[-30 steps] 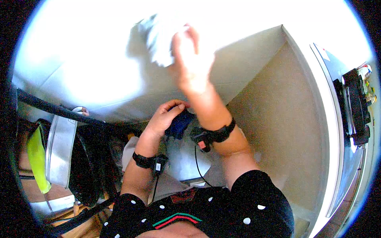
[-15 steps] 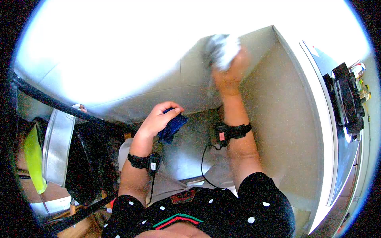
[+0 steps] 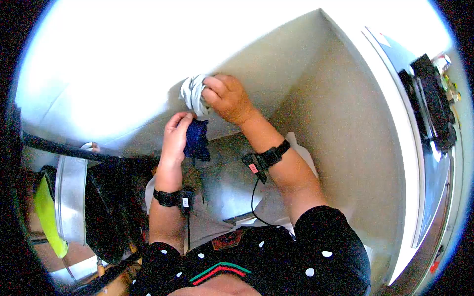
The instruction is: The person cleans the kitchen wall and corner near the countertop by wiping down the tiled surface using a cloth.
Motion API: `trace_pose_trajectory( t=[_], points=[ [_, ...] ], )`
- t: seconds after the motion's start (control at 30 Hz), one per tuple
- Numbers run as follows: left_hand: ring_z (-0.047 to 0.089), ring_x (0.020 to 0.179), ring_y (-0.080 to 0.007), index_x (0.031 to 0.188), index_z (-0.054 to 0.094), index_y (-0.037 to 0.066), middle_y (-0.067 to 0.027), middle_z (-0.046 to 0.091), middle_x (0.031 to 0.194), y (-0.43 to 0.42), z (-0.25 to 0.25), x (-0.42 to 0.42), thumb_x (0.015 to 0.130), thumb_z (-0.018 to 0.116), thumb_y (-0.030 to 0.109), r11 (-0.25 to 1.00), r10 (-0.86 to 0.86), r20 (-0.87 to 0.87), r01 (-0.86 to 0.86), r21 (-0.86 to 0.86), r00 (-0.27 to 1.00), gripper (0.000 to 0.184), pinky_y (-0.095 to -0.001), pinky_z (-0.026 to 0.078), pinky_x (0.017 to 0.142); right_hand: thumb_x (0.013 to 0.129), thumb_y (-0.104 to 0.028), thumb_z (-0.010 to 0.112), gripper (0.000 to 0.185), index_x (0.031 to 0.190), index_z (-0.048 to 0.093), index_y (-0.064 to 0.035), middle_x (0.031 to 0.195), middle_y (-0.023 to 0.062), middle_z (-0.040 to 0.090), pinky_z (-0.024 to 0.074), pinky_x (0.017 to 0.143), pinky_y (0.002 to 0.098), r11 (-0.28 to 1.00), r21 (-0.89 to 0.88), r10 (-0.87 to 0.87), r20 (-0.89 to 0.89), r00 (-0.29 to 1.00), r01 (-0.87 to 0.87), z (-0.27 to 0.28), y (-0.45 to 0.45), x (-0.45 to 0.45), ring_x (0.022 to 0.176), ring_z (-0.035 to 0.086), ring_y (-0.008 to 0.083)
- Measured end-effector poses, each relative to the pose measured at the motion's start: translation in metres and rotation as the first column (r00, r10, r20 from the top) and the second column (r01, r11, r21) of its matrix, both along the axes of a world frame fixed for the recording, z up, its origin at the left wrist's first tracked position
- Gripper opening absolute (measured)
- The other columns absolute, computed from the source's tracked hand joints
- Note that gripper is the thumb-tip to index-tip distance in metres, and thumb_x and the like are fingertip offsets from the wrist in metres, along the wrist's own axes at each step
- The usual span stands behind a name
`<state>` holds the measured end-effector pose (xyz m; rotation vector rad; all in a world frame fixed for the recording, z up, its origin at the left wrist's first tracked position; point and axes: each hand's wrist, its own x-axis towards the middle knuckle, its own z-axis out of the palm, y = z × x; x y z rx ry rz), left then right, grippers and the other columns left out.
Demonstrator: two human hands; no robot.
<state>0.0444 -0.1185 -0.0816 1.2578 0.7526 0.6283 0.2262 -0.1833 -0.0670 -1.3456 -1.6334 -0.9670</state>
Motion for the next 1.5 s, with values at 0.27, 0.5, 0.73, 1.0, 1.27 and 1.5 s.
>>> trace_pose_trajectory(
  t=[0.27,0.5,0.73,1.0,1.27,1.5],
  points=[
    [0.056,0.074,-0.008,0.093,0.064,0.002,-0.0014,0.063,0.084,-0.01,0.003,-0.001,0.089,0.061,0.019,0.997,-0.072,0.018,0.072,-0.038,0.997,0.018,-0.0221,0.045,0.066,0.065,-0.008,0.068,0.051,0.112,0.051,0.0031,0.122,0.0258,0.047,0.0352,0.099,0.0466,0.848,0.241,-0.332,-0.452,0.828,0.472,0.034,-0.045,0.056,0.114,0.045,0.0414],
    [0.055,0.075,-0.0068,0.093,0.064,0.002,0.0,0.062,0.084,-0.011,-0.003,0.001,0.089,0.061,0.016,0.985,-0.165,0.006,0.165,0.041,0.986,0.014,-0.021,0.045,0.067,0.071,-0.005,0.065,0.051,0.118,0.047,0.0072,0.123,0.0274,0.045,0.0332,0.101,0.0469,0.821,0.256,-0.36,-0.46,0.812,0.51,0.076,-0.064,0.074,0.115,0.044,0.0437],
    [0.054,0.073,-0.006,0.094,0.065,0.003,0.0011,0.061,0.083,-0.013,-0.002,0.01,0.089,0.061,0.017,0.988,-0.139,0.028,0.137,0.073,0.99,0.015,-0.0203,0.044,0.065,0.075,-0.005,0.062,0.053,0.123,0.042,0.0074,0.119,0.0242,0.047,0.0315,0.103,0.0427,0.733,0.311,-0.148,-0.796,0.587,0.606,0.01,-0.031,0.071,0.113,0.045,0.0399],
    [0.057,0.07,-0.0087,0.094,0.064,0.004,-0.0004,0.062,0.082,-0.015,-0.016,0.015,0.089,0.061,0.019,0.979,-0.204,0.013,0.204,0.009,0.979,0.016,-0.0224,0.047,0.062,0.088,-0.01,0.058,0.042,0.126,0.045,0.0017,0.128,0.0136,0.049,0.0401,0.096,0.0373,0.735,0.233,0.367,-0.926,-0.085,0.637,-0.016,-0.024,0.065,0.112,0.05,0.0303],
    [0.06,0.07,-0.0107,0.096,0.062,0.004,-0.0024,0.063,0.084,-0.02,-0.013,0.022,0.09,0.059,0.02,0.969,-0.237,-0.064,0.24,0.053,0.969,0.017,-0.0249,0.049,0.064,0.086,-0.014,0.062,0.041,0.124,0.049,-0.0025,0.12,0.0118,0.055,0.0441,0.091,0.0405,0.743,0.49,0.604,-0.785,-0.139,0.457,0.056,-0.053,0.067,0.108,0.053,0.027],
    [0.06,0.071,-0.0106,0.096,0.063,0.005,-0.0023,0.063,0.085,-0.016,-0.016,0.02,0.09,0.06,0.021,0.975,-0.22,-0.053,0.221,0.033,0.974,0.018,-0.0245,0.049,0.063,0.085,-0.016,0.065,0.043,0.124,0.051,-0.0061,0.121,0.0082,0.057,0.0425,0.093,0.0383,0.68,0.689,0.719,-0.694,-0.044,0.251,0.097,-0.067,0.079,0.109,0.053,0.0241]
  ],
)
